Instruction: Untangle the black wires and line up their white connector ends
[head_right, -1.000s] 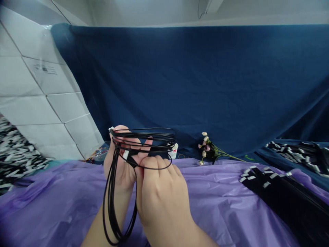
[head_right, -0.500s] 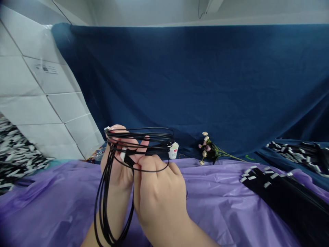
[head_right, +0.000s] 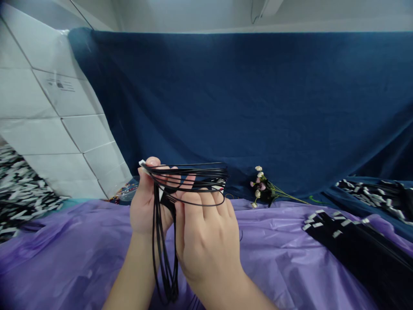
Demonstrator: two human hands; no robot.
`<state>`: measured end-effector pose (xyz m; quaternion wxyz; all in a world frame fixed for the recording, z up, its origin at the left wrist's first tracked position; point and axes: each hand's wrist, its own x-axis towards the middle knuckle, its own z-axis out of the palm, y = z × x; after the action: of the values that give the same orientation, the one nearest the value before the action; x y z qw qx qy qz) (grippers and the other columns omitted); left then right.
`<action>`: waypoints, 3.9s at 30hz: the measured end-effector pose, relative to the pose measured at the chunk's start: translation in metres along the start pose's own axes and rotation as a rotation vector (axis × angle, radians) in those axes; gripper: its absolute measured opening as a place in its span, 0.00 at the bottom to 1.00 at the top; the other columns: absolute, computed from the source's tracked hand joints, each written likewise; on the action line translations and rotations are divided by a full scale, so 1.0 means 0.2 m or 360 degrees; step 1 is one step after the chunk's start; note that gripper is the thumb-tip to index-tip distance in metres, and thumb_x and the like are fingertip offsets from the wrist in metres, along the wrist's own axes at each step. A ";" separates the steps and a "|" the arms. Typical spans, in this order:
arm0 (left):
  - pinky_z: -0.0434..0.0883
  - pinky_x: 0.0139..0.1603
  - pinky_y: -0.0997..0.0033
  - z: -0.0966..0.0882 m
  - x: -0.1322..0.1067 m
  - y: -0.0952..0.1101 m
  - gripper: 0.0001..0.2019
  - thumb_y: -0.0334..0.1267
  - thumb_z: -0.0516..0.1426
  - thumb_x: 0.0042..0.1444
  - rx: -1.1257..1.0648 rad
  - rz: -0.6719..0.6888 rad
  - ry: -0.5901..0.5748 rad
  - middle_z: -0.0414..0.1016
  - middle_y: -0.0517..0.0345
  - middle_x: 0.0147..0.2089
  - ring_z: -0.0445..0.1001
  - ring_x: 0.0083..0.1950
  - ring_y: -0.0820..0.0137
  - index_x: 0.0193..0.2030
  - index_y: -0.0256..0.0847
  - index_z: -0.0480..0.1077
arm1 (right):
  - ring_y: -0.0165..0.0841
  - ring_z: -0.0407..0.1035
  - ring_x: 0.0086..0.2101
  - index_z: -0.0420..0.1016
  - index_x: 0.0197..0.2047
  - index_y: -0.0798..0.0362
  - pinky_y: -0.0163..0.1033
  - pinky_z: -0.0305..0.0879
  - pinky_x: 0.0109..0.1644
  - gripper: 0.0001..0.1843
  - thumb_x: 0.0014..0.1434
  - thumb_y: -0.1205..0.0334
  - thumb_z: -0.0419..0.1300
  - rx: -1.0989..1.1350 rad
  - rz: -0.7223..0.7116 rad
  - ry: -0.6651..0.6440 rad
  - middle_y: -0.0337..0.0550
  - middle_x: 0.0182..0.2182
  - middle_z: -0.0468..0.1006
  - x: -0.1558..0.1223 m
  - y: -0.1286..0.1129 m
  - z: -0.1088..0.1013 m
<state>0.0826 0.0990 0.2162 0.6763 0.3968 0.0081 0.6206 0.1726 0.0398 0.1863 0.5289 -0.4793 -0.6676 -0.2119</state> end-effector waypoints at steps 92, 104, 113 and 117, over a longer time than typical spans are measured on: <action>0.80 0.35 0.56 -0.05 0.03 -0.01 0.10 0.44 0.56 0.60 0.0443 -0.0573 0.0011 0.74 0.51 0.45 0.77 0.47 0.58 0.41 0.40 0.66 | 0.24 0.58 0.22 0.80 0.31 0.51 0.33 0.51 0.23 0.03 0.55 0.66 0.65 0.0728 0.0453 0.0093 0.36 0.21 0.71 0.09 0.29 -0.12; 0.78 0.45 0.55 -0.05 0.03 -0.02 0.08 0.43 0.57 0.60 0.0364 -0.0528 0.0004 0.78 0.55 0.42 0.78 0.47 0.62 0.40 0.42 0.67 | 0.25 0.61 0.22 0.80 0.32 0.52 0.33 0.53 0.23 0.02 0.55 0.66 0.65 0.0699 0.0416 0.0020 0.39 0.23 0.74 0.10 0.29 -0.13; 0.77 0.46 0.53 -0.04 0.03 -0.03 0.08 0.43 0.57 0.61 0.0335 -0.0514 0.0024 0.78 0.54 0.42 0.78 0.48 0.60 0.40 0.41 0.67 | 0.26 0.65 0.24 0.81 0.32 0.51 0.33 0.56 0.24 0.03 0.55 0.66 0.65 0.0698 0.0398 -0.0004 0.40 0.26 0.77 0.10 0.29 -0.13; 0.78 0.46 0.53 -0.04 0.03 -0.03 0.07 0.42 0.56 0.62 0.0317 -0.0523 0.0017 0.78 0.54 0.41 0.77 0.49 0.59 0.40 0.41 0.66 | 0.27 0.66 0.25 0.81 0.32 0.51 0.33 0.57 0.25 0.03 0.55 0.66 0.65 0.0678 0.0406 -0.0003 0.41 0.26 0.77 0.10 0.29 -0.14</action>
<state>0.0846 0.1087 0.2106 0.7258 0.4518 0.1377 0.5001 0.2368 0.0523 0.2007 0.6399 -0.4374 -0.6318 0.0025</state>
